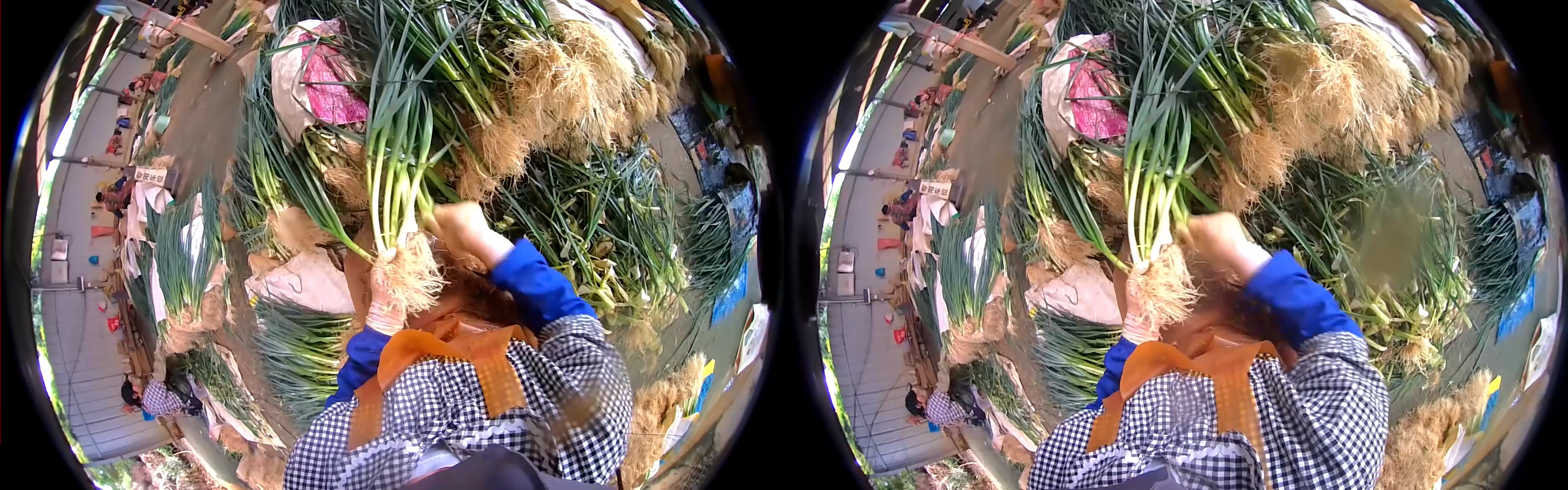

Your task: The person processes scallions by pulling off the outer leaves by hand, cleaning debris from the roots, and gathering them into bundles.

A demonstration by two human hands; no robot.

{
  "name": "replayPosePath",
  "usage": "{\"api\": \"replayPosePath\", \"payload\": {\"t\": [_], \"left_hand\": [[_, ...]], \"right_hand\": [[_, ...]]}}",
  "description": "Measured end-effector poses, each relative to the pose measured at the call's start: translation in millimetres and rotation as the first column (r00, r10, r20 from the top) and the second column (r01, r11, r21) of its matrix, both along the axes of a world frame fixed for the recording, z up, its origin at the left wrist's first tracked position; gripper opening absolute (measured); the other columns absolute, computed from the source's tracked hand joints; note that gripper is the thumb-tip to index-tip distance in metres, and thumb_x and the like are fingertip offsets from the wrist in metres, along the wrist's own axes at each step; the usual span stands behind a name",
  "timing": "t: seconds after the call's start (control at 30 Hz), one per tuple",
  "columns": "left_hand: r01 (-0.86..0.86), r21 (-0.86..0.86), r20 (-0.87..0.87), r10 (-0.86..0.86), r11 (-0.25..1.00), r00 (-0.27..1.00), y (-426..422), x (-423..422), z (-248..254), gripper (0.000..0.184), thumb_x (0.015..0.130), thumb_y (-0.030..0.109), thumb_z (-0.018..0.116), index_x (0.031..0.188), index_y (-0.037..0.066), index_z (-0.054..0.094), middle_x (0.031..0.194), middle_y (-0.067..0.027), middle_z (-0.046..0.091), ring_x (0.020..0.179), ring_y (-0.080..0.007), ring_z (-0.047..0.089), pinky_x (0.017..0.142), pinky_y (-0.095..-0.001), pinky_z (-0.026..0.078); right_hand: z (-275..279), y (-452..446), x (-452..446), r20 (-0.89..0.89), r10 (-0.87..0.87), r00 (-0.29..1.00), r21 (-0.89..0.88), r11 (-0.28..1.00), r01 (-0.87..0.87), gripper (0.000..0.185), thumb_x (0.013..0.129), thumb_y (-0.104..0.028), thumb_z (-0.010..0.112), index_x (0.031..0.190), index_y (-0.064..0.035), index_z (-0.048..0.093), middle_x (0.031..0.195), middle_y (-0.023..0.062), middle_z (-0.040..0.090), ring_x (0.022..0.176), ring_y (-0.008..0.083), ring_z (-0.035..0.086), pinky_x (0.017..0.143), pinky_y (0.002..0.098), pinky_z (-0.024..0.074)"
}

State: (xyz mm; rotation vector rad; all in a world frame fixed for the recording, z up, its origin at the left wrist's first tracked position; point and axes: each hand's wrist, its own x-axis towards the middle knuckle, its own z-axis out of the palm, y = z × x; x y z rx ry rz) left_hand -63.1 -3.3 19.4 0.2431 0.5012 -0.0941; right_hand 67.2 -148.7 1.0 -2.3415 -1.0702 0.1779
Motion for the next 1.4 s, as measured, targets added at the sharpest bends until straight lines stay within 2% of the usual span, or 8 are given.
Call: {"api": "replayPosePath", "payload": {"t": [0.17,0.33,0.53,0.73,0.83,0.93,1.2,1.4], "left_hand": [[-0.041,0.179,0.156,0.013,0.983,0.988,4,4,23,0.047,0.084,0.019,0.049,0.123,-0.006,0.045,0.120,-0.0185,0.054,0.106,-0.0277,0.055,0.094,-0.0395,0.044],[0.046,-0.012,0.280,-0.041,0.999,0.959,10,4,18,0.048,0.085,0.018,0.048,0.126,-0.005,0.043,0.122,-0.0192,0.052,0.109,-0.0282,0.053,0.097,-0.0407,0.041],[0.034,0.079,0.226,-0.051,0.996,0.973,6,3,20,0.040,0.086,0.017,0.048,0.119,-0.005,0.048,0.109,-0.0178,0.058,0.096,-0.0267,0.057,0.089,-0.0378,0.045],[-0.030,0.435,0.246,-0.086,0.900,0.965,14,-4,0,0.035,0.089,0.019,0.045,0.114,-0.006,0.050,0.102,-0.0166,0.059,0.096,-0.0237,0.057,0.085,-0.0315,0.047],[-0.021,0.181,0.241,-0.023,0.983,0.970,19,2,-12,0.037,0.088,0.019,0.045,0.115,-0.006,0.049,0.104,-0.0169,0.058,0.097,-0.0240,0.057,0.086,-0.0317,0.047],[-0.072,-0.194,0.236,0.118,0.978,0.965,11,10,-3,0.041,0.085,0.020,0.047,0.118,-0.005,0.048,0.107,-0.0173,0.057,0.099,-0.0268,0.056,0.088,-0.0357,0.046],[-0.099,0.019,0.119,0.096,0.995,0.988,-1,-7,-7,0.047,0.084,0.019,0.050,0.125,-0.005,0.044,0.117,-0.0186,0.054,0.106,-0.0298,0.054,0.094,-0.0418,0.042],[-0.084,-0.025,0.121,0.086,0.996,0.989,-3,-7,-13,0.045,0.084,0.020,0.050,0.122,-0.004,0.046,0.114,-0.0183,0.056,0.102,-0.0294,0.055,0.092,-0.0421,0.044]], "right_hand": [[-11,-105,-57,-0.120,0.188,0.975,0.259,0.954,-0.152,0.024,0.087,-0.030,0.052,0.104,-0.0167,0.062,0.056,0.0047,0.056,0.043,0.0240,0.055,0.047,0.0353,0.0478],[-32,-131,-11,-0.231,-0.137,0.963,-0.692,0.719,-0.063,0.035,0.088,-0.042,0.049,0.099,-0.0118,0.064,0.066,0.0081,0.062,0.059,0.0218,0.062,0.060,0.0362,0.0508],[15,15,-14,-0.899,0.381,0.217,0.435,0.834,0.340,0.035,0.091,-0.039,0.052,0.082,-0.0055,0.060,0.064,0.0023,0.056,0.058,0.0082,0.053,0.052,0.0256,0.0434],[34,-37,-66,-0.137,0.626,0.768,0.250,0.772,-0.584,0.032,0.087,-0.037,0.053,0.068,-0.0129,0.061,0.061,0.0050,0.060,0.052,0.0166,0.058,0.049,0.0352,0.0446],[34,-50,-19,-0.487,0.252,0.836,-0.403,0.784,-0.472,0.023,0.082,-0.035,0.059,0.075,-0.0136,0.062,0.071,0.0027,0.063,0.059,0.0177,0.062,0.052,0.0324,0.0496],[18,-33,6,-0.128,-0.117,0.985,0.312,0.938,0.152,0.024,0.084,-0.027,0.061,0.098,-0.0075,0.064,0.087,0.0096,0.067,0.066,0.0172,0.062,0.061,0.0309,0.0511],[7,45,47,-0.897,0.424,0.124,0.441,0.841,0.313,0.030,0.089,-0.015,0.057,0.113,0.0033,0.054,0.081,0.0037,0.058,0.066,0.0091,0.051,0.060,0.0211,0.0434],[-34,70,21,-0.779,0.599,0.185,0.530,0.472,0.705,0.017,0.091,-0.019,0.055,0.094,-0.0033,0.061,0.072,-0.0054,0.055,0.060,0.0024,0.045,0.054,0.0168,0.0372]]}}
